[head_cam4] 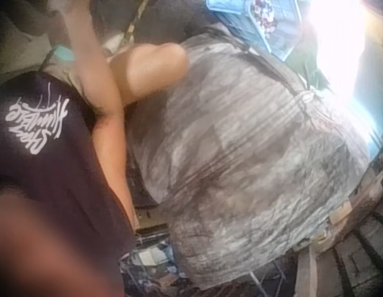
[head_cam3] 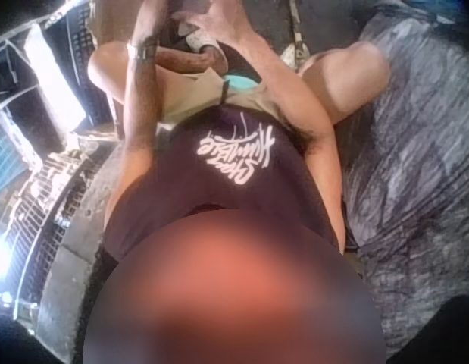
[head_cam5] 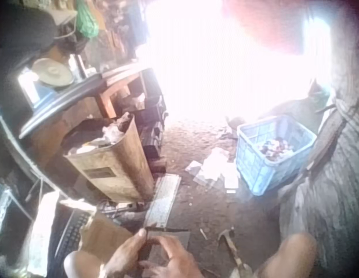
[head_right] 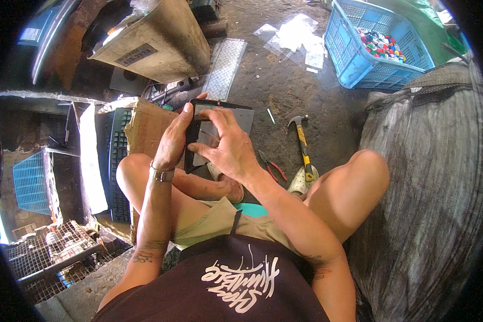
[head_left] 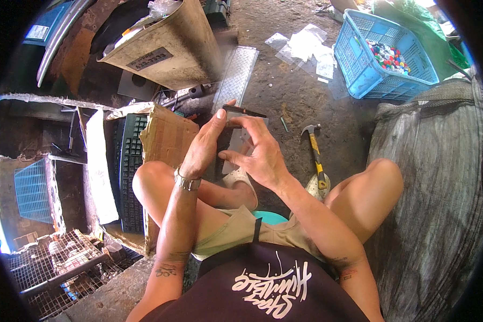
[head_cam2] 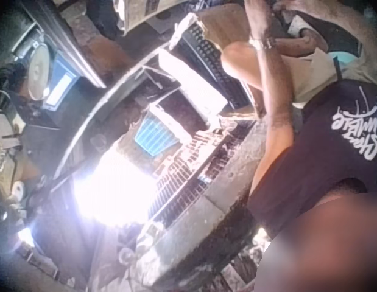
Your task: The person sits on the floor and uses a screwdriver to remove screws from the back of a computer keyboard, then separates the casing to extract the internal metal plate. The person repeats the process on a second keyboard, removing screws and prying open the case to retrieve the internal components.
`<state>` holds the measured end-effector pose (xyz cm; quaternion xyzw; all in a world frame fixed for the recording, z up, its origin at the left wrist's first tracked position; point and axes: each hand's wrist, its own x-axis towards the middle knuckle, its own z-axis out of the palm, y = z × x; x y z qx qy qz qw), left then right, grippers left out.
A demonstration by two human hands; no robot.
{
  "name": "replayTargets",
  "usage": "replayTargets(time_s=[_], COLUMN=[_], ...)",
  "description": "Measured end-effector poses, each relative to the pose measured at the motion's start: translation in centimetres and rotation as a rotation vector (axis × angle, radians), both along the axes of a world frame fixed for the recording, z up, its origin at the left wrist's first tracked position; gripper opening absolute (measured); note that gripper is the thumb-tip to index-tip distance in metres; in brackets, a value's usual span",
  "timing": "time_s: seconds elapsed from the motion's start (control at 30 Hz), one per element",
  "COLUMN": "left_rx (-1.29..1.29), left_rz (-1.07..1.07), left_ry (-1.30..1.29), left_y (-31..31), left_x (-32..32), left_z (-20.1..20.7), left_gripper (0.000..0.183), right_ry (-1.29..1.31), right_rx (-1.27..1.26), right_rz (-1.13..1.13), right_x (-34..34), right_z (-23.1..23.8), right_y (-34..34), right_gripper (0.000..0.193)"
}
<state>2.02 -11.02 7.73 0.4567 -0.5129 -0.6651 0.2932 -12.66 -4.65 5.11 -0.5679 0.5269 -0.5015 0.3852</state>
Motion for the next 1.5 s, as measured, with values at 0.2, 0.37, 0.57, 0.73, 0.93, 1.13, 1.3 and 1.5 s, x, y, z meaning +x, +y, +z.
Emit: replayTargets(time_s=[0.2, 0.37, 0.57, 0.73, 0.93, 1.13, 1.3, 1.5], left_rx=[-0.097, -0.104, -0.101, -0.024, -0.063, -0.081, -0.119, -0.134], left_rz=[-0.026, -0.112, -0.061, 0.033, 0.116, 0.139, 0.098, 0.073], left_ry=[-0.074, -0.066, -0.081, -0.055, -0.042, -0.060, -0.009, -0.245], left_y=[-0.1, -0.2, -0.1, -0.7, -1.0, -1.0, -1.4, -1.1], left_x=[0.2, 0.0, -0.4, 0.3, 0.9, 1.1, 1.6, 2.1], left_z=[-0.5, -0.5, -0.5, -0.4, -0.3, -0.3, -1.7, -2.3], left_gripper=[0.060, 0.063, 0.063, 0.063, 0.061, 0.058, 0.058, 0.057], right_ry=[0.082, 0.042, 0.017, -0.169, -0.187, 0.507, 0.957, 0.890], right_rx=[0.105, -0.081, -0.139, -0.175, 0.053, 0.326, 0.537, 0.587], right_rz=[0.105, -0.038, -0.081, -0.156, -0.345, -0.031, 0.141, 0.118], right_x=[-1.3, -1.2, -0.5, -1.0, -7.4, -11.3, -11.3, -13.0], right_z=[0.0, -0.3, -1.6, -2.0, -0.3, -1.7, -3.9, -2.4], right_y=[-0.1, -0.1, -0.1, -0.8, -1.5, -1.0, -0.4, -1.2], right_gripper=[0.051, 0.030, 0.017, 0.015, 0.016, 0.023, 0.021, 0.024])
